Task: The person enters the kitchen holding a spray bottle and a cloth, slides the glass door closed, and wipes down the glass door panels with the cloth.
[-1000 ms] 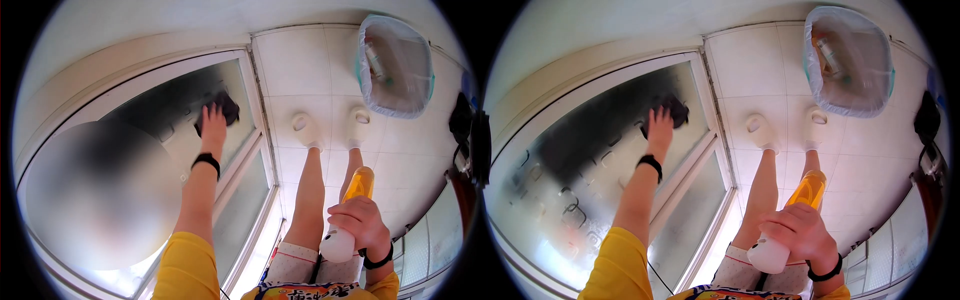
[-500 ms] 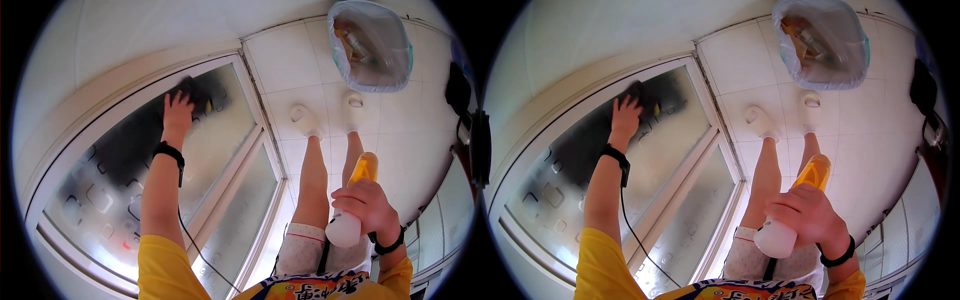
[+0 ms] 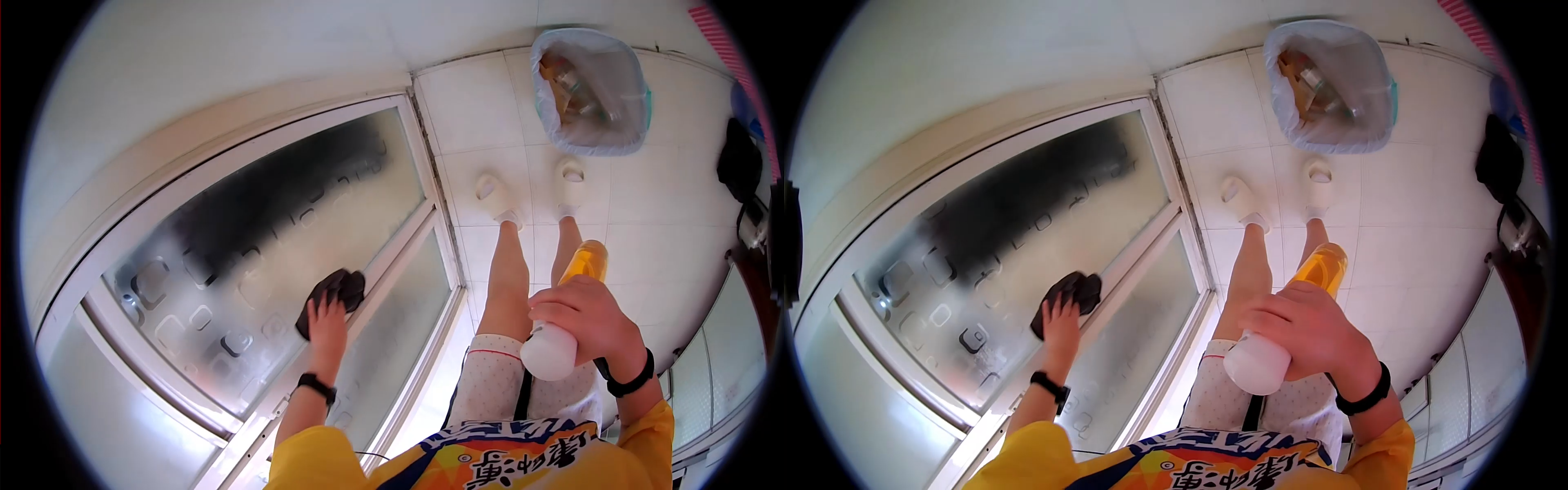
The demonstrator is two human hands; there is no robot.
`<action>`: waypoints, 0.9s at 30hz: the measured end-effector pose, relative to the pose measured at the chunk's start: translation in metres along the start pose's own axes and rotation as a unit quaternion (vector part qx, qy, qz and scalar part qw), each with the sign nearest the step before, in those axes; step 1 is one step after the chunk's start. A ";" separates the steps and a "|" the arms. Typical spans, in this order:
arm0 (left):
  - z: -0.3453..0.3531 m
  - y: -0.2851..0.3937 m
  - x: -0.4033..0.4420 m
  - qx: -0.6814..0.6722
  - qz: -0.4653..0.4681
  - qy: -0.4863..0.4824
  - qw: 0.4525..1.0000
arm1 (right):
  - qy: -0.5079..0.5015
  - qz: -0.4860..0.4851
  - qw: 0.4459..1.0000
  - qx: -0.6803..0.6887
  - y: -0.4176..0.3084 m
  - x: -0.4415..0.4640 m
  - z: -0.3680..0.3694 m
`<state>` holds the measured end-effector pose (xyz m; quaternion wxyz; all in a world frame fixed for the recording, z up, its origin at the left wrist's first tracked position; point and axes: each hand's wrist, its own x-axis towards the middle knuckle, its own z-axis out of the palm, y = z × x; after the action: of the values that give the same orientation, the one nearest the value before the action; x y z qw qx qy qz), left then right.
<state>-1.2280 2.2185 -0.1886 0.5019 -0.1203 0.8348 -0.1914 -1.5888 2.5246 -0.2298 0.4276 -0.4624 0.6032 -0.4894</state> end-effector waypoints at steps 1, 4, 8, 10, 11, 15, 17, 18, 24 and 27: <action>-0.010 -0.008 -0.018 -0.022 -0.020 0.014 0.999 | -0.005 -0.002 1.000 -0.015 -0.003 -0.001 -0.003; -0.035 -0.024 -0.056 -0.042 -0.060 0.058 0.996 | -0.007 -0.004 0.999 -0.037 -0.006 -0.008 -0.011; -0.030 -0.024 -0.031 -0.021 -0.027 0.052 0.998 | 0.047 -0.003 0.997 -0.053 0.001 -0.008 -0.013; -0.018 -0.016 0.003 -0.012 0.013 0.033 0.999 | 0.097 -0.001 0.993 -0.063 0.009 -0.014 -0.007; -0.009 -0.009 0.022 0.000 0.032 0.033 0.999 | 0.104 0.014 0.992 -0.065 0.013 -0.017 -0.005; 0.038 0.034 0.109 0.008 0.064 -0.039 0.997 | 0.125 0.058 0.988 -0.071 0.038 -0.022 0.010; 0.062 0.058 0.157 0.012 0.086 -0.062 0.994 | 0.125 0.078 0.987 -0.071 0.054 -0.024 0.021; 0.068 0.071 0.180 0.019 0.104 -0.061 0.993 | 0.122 0.092 0.986 -0.070 0.062 -0.025 0.028; 0.119 0.134 0.314 0.095 0.159 -0.076 0.980 | 0.093 0.148 0.983 -0.048 0.116 -0.020 0.071; 0.152 0.159 0.347 0.057 0.130 -0.074 0.987 | 0.086 0.134 0.986 -0.042 0.135 -0.018 0.093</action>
<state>-1.2570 2.1949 -0.5976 0.5893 0.0042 0.7914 -0.1624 -1.5140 2.5363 -0.3760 0.4162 -0.3512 0.7143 -0.4395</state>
